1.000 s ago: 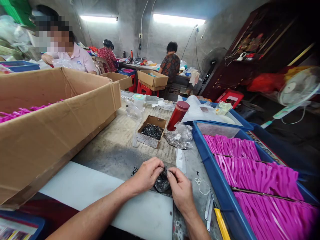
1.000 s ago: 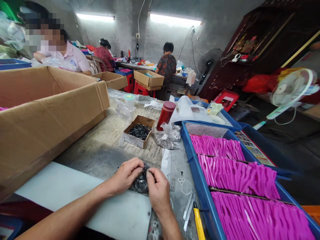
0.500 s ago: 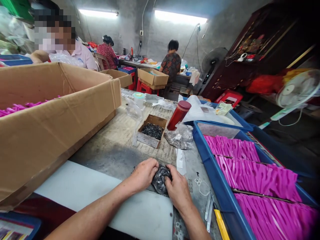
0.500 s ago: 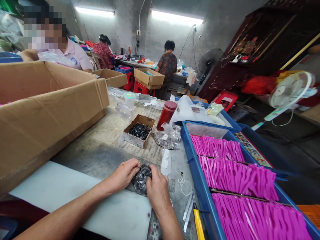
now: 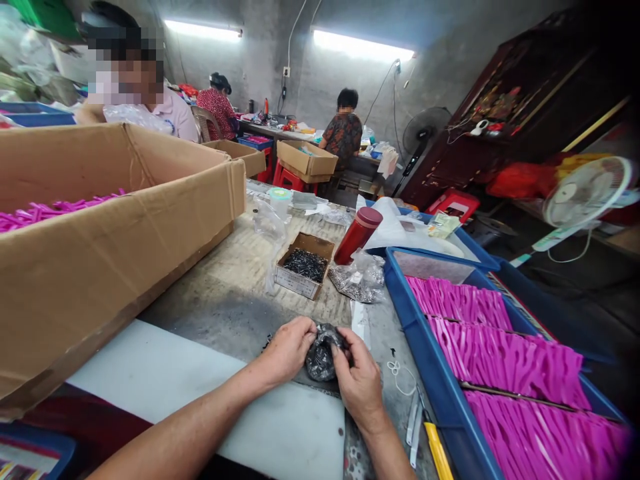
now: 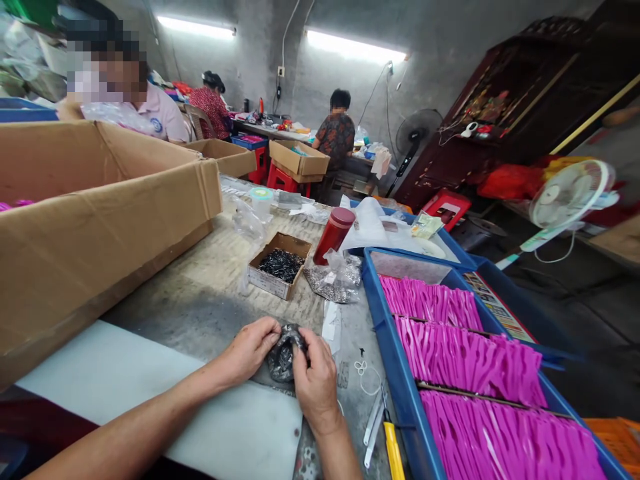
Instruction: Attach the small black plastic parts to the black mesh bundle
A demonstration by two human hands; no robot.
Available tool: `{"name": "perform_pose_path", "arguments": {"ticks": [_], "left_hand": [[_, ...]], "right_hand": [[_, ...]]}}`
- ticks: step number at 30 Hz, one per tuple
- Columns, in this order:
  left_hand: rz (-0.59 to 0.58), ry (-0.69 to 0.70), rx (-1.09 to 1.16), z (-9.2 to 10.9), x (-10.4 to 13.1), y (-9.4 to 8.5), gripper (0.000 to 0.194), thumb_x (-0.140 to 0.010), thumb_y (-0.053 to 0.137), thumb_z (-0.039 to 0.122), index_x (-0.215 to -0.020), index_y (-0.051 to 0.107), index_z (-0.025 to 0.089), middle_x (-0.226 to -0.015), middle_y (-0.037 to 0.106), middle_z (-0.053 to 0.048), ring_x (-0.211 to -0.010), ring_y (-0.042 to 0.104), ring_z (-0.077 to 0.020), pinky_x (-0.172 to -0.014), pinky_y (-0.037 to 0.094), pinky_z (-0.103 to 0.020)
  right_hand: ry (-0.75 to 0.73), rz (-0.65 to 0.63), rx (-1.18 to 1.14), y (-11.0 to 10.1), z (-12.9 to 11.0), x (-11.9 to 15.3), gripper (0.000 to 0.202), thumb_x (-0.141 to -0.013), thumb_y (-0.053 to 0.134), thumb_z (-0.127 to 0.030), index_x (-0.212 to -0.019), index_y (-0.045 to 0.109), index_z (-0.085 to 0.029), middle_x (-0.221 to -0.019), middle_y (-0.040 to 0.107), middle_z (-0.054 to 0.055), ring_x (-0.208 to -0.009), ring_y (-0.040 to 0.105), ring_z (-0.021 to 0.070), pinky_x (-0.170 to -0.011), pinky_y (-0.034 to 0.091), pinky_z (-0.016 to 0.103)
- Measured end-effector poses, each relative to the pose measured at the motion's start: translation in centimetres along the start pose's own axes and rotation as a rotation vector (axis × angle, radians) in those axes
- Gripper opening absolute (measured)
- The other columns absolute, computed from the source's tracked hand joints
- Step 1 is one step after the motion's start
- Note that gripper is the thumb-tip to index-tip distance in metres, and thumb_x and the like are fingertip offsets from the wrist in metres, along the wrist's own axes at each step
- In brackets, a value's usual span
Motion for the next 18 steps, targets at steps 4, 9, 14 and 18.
{"name": "perform_pose_path", "arguments": {"ticks": [4,9,14,18], "left_hand": [[0.000,-0.006,-0.004,0.0,0.0,0.0,0.014,-0.077,0.036,0.011,-0.071,0.047,0.017,-0.068,0.050,0.001,-0.067,0.047,-0.0130,-0.061,0.037,-0.023],[0.006,0.008,0.005,-0.2,0.1,0.2,0.015,-0.078,0.035,0.012,-0.073,0.048,0.018,-0.069,0.050,0.001,-0.068,0.047,-0.0134,-0.061,0.037,-0.023],[-0.002,0.005,0.003,-0.2,0.1,0.2,0.014,-0.077,0.036,0.013,-0.074,0.048,0.018,-0.069,0.051,0.000,-0.068,0.047,-0.0137,-0.062,0.037,-0.024],[-0.007,0.025,-0.006,-0.3,0.2,0.4,0.016,-0.078,0.034,0.013,-0.074,0.048,0.018,-0.070,0.051,0.000,-0.068,0.048,-0.0136,-0.064,0.038,-0.024]], "right_hand": [[0.093,0.015,0.016,-0.1,0.7,-0.1,0.028,-0.074,0.047,-0.023,-0.101,0.052,-0.015,-0.090,0.059,0.009,-0.073,0.054,0.0180,-0.064,0.045,0.031],[0.027,0.067,-0.008,-0.7,0.4,-0.1,0.018,-0.076,0.046,-0.021,-0.091,0.053,-0.016,-0.084,0.057,0.007,-0.075,0.052,0.0179,-0.065,0.044,0.031],[-0.167,-0.049,0.023,-1.1,-0.8,-0.4,0.014,-0.077,0.042,-0.014,-0.081,0.054,-0.018,-0.073,0.057,0.005,-0.072,0.051,0.0176,-0.066,0.041,0.031],[-0.203,-0.225,0.202,-0.8,-1.2,-0.6,0.016,-0.076,0.041,-0.012,-0.077,0.056,-0.018,-0.068,0.057,0.004,-0.068,0.050,0.0179,-0.062,0.038,0.029]]}}
Point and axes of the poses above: each hand's wrist, its own x-axis away from the middle knuckle, its own y-axis out of the palm, z = x × y, the point moved 1 cm from there along -x, towards the middle knuckle
